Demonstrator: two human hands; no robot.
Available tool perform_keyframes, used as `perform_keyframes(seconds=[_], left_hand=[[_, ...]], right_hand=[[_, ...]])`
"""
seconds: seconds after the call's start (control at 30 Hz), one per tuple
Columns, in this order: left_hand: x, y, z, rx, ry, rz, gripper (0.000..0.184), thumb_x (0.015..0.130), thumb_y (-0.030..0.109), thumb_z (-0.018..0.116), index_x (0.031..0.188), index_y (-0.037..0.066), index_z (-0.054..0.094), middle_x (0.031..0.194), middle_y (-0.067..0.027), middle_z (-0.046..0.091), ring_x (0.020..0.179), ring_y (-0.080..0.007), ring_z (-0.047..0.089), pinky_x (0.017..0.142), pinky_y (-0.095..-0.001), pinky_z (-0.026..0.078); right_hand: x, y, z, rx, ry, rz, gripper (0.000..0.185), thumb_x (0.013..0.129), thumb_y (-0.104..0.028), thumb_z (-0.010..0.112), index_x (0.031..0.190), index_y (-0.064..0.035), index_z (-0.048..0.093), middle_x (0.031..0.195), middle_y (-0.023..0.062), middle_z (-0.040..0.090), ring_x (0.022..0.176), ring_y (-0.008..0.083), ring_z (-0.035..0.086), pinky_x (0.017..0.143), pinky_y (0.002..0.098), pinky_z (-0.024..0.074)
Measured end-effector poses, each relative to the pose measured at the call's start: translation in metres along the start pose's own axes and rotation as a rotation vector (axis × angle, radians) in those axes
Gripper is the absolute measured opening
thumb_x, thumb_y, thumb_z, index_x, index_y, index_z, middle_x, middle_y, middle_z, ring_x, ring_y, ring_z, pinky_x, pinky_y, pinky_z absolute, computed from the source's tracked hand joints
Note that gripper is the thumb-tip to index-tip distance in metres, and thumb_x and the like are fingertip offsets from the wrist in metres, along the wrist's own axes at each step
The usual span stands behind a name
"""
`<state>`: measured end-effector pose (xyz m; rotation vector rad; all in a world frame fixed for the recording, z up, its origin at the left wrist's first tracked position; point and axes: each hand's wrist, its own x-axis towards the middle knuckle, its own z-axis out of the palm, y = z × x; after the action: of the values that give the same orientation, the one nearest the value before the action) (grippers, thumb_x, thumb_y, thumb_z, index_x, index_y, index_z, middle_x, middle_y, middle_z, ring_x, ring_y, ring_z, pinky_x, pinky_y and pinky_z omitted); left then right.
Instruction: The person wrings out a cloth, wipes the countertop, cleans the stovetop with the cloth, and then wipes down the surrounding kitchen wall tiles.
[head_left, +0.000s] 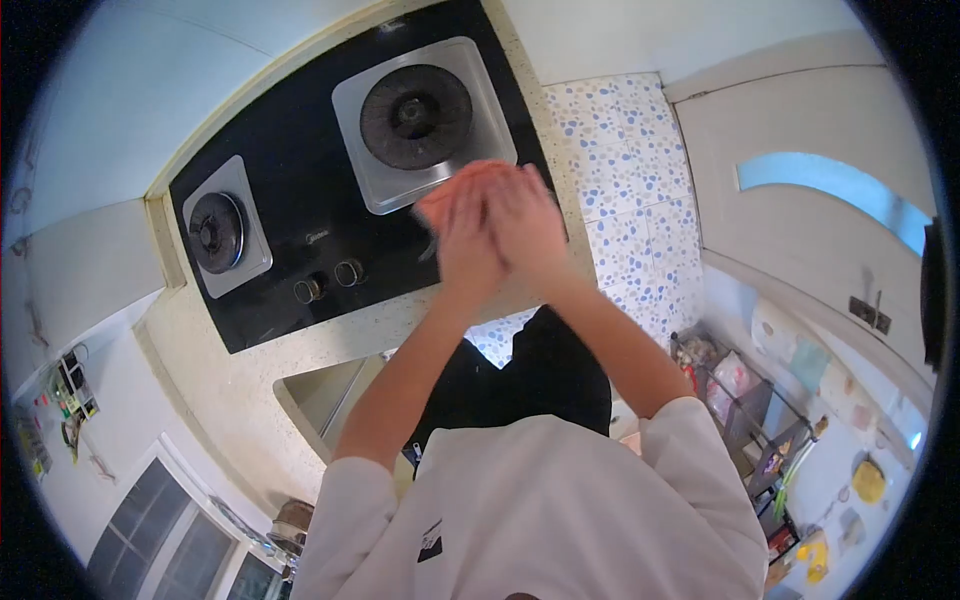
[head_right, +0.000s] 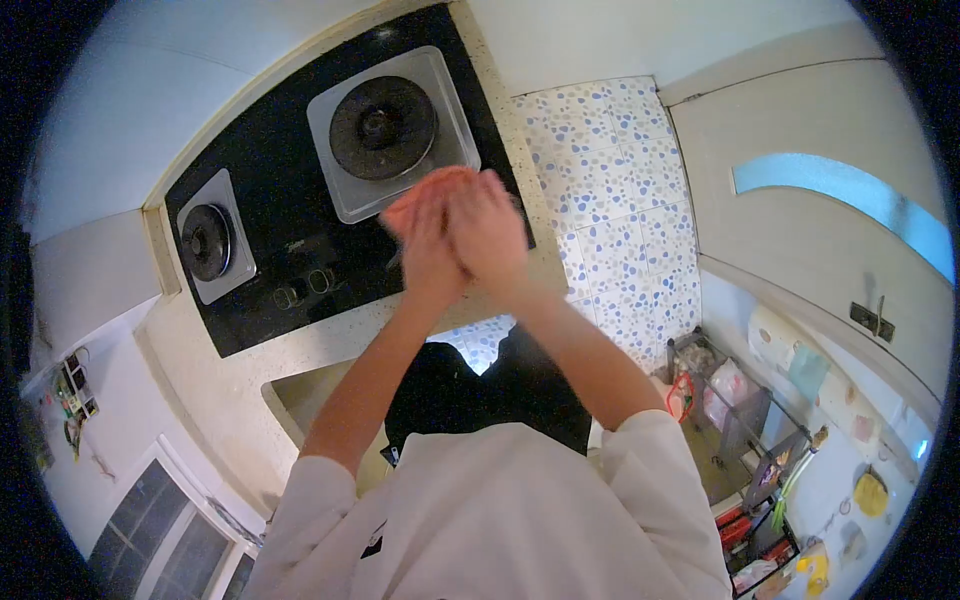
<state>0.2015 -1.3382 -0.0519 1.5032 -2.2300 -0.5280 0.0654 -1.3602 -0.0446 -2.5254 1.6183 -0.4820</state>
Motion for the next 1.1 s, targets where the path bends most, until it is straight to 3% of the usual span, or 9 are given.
perform_keyframes(seconds=[0.2,0.43,0.5,0.57,0.77,0.97,1.1], left_hand=[[0.049,0.057,0.041,0.068,-0.056,0.120,0.075,0.086,0.027,0.067,0.151,-0.003,0.047,0.161,-0.0224,0.038,0.153,-0.0423,0.027,0.125,-0.0576,0.020],[-0.041,0.084,0.031,-0.056,-0.157,0.158,0.068,0.084,0.020,0.066,0.143,-0.010,0.053,0.159,-0.0258,0.040,0.152,-0.0431,0.030,0.125,-0.0574,0.021],[-0.059,0.079,0.025,-0.056,-0.216,0.128,0.068,0.084,0.019,0.065,0.144,-0.010,0.052,0.159,-0.0265,0.039,0.152,-0.0436,0.030,0.125,-0.0576,0.021],[-0.055,0.063,0.030,-0.065,-0.134,0.123,0.069,0.085,0.020,0.065,0.145,-0.009,0.051,0.159,-0.0268,0.039,0.152,-0.0431,0.029,0.126,-0.0571,0.021],[-0.007,0.027,-0.004,0.016,-0.082,0.041,0.077,0.085,0.025,0.067,0.151,-0.006,0.044,0.164,-0.0251,0.033,0.155,-0.0421,0.025,0.126,-0.0571,0.019],[-0.105,0.035,-0.004,0.012,-0.199,-0.024,0.077,0.085,0.029,0.069,0.152,-0.002,0.046,0.164,-0.0238,0.033,0.156,-0.0398,0.024,0.127,-0.0574,0.017],[-0.080,0.024,-0.015,0.034,-0.133,-0.010,0.069,0.089,0.030,0.065,0.150,0.000,0.051,0.161,-0.0204,0.040,0.155,-0.0360,0.027,0.127,-0.0568,0.015]], right_hand=[[-0.035,0.066,-0.024,0.009,0.048,0.187,0.045,0.093,-0.013,0.053,0.134,0.0023,0.063,0.137,0.0160,0.065,0.134,0.0314,0.056,0.120,0.0478,0.0371],[-0.115,0.014,-0.047,0.130,0.007,0.290,0.046,0.093,-0.011,0.054,0.136,0.0040,0.061,0.144,0.0176,0.060,0.140,0.0343,0.052,0.121,0.0486,0.0375],[-0.120,-0.004,-0.041,0.121,-0.015,0.283,0.046,0.094,-0.010,0.053,0.137,0.0048,0.060,0.146,0.0180,0.059,0.140,0.0356,0.052,0.120,0.0488,0.0376],[-0.112,-0.007,-0.032,0.132,0.003,0.236,0.047,0.094,-0.009,0.053,0.138,0.0052,0.059,0.149,0.0184,0.056,0.142,0.0359,0.050,0.120,0.0492,0.0378],[-0.026,0.002,-0.010,0.190,0.033,0.171,0.047,0.092,-0.011,0.055,0.136,0.0038,0.061,0.146,0.0187,0.057,0.140,0.0363,0.050,0.114,0.0488,0.0432],[-0.111,-0.054,-0.014,0.199,-0.051,0.144,0.047,0.088,-0.015,0.060,0.132,0.0017,0.064,0.138,0.0181,0.061,0.131,0.0374,0.056,0.110,0.0486,0.0444],[-0.075,-0.044,-0.023,0.183,-0.045,0.145,0.047,0.087,-0.015,0.060,0.131,0.0012,0.064,0.138,0.0188,0.060,0.131,0.0389,0.054,0.113,0.0529,0.0409]])
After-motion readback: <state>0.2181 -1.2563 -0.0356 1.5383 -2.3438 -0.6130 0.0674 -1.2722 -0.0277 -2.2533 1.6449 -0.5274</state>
